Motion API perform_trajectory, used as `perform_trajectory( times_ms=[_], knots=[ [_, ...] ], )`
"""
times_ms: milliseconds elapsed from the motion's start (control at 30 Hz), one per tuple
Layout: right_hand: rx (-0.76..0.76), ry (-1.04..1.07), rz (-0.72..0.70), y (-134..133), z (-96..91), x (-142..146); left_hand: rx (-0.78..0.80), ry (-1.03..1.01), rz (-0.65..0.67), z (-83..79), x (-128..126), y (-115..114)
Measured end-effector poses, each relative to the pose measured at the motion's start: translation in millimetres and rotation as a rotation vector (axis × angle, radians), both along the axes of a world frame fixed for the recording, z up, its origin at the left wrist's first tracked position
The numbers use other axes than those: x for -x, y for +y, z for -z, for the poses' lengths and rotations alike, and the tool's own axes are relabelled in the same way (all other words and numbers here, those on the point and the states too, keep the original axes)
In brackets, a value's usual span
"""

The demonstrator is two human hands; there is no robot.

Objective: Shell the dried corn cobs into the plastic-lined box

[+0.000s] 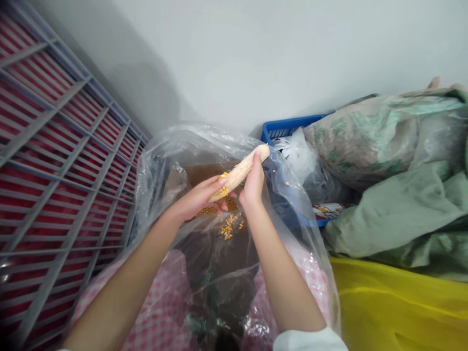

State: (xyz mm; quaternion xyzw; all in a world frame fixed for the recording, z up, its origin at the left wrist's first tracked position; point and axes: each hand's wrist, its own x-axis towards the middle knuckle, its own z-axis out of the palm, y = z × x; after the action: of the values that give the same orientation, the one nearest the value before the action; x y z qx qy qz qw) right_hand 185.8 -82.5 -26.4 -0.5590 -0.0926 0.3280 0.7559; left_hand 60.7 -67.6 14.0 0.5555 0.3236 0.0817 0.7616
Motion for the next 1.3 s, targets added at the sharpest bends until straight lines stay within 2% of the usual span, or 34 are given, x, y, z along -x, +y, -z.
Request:
perform_trajectory(
  times_ms=[100, 167, 200, 233, 367, 433, 833, 1300],
  knots=[
    [-0.009, 0.093, -0.003, 0.1, -4.0, -1.5, -0.192, -0.025, -0.08, 3.4, -2.5, -4.6],
    [-0.035, 0.072, 0.004, -0.3, -7.0, -1.6, -0.346, -0.053, -0.126, 6.8, -4.2, -6.5],
    [-0.041, 0.066, 0.009, -0.8, -8.5, -1.4, -0.373, -0.063, -0.133, 8.0, -4.8, -7.1],
    [-0.04, 0.068, 0.015, -1.4, -9.7, -1.1, -0.345, -0.066, -0.122, 8.9, -5.3, -7.6],
    [0.0, 0.077, 0.022, -3.5, -11.9, 0.9, -0.037, -0.036, -0.075, 11.5, -6.2, -7.7],
    [0.007, 0.045, 0.027, -3.3, -11.4, 2.6, 0.013, -0.065, -0.107, 14.1, -6.4, -6.8],
    [0.088, -0.152, 0.137, -2.5, 4.7, 9.8, 0.154, -0.107, -0.193, 20.1, -9.8, -12.7],
    [0.137, -0.139, 0.223, -8.1, 14.4, 13.5, 0.086, -0.066, -0.158, 26.6, -12.3, -22.9]
  ],
)
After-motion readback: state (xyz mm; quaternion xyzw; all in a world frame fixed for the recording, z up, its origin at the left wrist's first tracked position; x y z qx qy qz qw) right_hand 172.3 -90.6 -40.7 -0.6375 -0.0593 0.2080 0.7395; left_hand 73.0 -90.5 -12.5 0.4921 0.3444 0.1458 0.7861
